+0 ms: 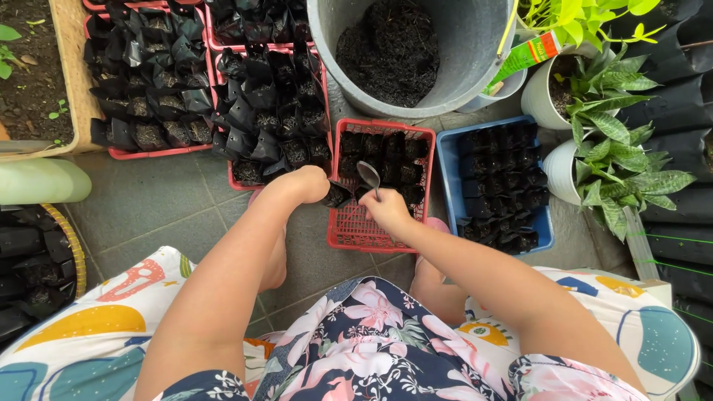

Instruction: The person scoops soil from a bucket using a spoon and fills small black plastic seedling pots held in their left hand. They then place the filled pots into a red plastic basket. The person repeats this process for multiple pots.

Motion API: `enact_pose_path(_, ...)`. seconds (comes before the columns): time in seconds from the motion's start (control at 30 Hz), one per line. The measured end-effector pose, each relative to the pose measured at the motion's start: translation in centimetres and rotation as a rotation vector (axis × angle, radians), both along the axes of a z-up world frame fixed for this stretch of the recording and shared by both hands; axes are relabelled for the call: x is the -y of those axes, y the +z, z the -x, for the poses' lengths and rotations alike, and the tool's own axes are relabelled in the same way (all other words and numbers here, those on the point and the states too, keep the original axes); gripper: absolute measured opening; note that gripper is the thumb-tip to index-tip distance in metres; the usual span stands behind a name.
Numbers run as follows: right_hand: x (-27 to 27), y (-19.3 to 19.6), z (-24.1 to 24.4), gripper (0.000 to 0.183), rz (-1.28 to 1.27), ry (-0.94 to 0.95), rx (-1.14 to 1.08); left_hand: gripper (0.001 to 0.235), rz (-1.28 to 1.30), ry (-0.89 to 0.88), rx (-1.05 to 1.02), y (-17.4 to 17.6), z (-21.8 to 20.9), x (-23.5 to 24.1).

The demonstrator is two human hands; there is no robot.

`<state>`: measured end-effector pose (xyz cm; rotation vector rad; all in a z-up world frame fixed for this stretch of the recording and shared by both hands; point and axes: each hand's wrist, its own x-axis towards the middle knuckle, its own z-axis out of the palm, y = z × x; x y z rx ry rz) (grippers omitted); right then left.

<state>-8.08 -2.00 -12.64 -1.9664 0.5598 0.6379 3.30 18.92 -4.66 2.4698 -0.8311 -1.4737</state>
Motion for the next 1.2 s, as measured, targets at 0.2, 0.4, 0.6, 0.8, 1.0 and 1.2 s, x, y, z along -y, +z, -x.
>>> enact_pose_path(0.2,-1.5,-4.4,3.0,0.039,-0.39,-0.053,-0.186,0.043,0.039,-0.461,0.216,-1.3,-0.2,-1.2)
enact_pose_path(0.4,-4.9,-4.3,2.1,0.044,-0.561,-0.18,-0.173,0.036,0.06,-0.829,0.488,-7.5,-0.8,-2.1)
enact_pose_path(0.6,-4.5,0.2,0.5,0.055,-0.576,-0.17,-0.17,0.048,0.072,-0.187,0.131,-1.9,0.1,-1.2)
enact_pose_path(0.8,-3.2,0.0,0.7,0.055,-0.57,-0.277,-0.024,0.051,0.079,0.204,0.126,-16.3,2.3,1.0)
enact_pose_path(1.0,-2.5,-2.8,1.5,0.05,-0.538,-0.382,0.1,0.033,0.066,-0.456,0.544,-14.6,3.7,3.6)
enact_pose_path(1.2,-1.9,-6.4,1.6,0.049,-0.467,-0.312,0.098,0.024,0.109,0.574,0.189,-10.3,6.0,6.0)
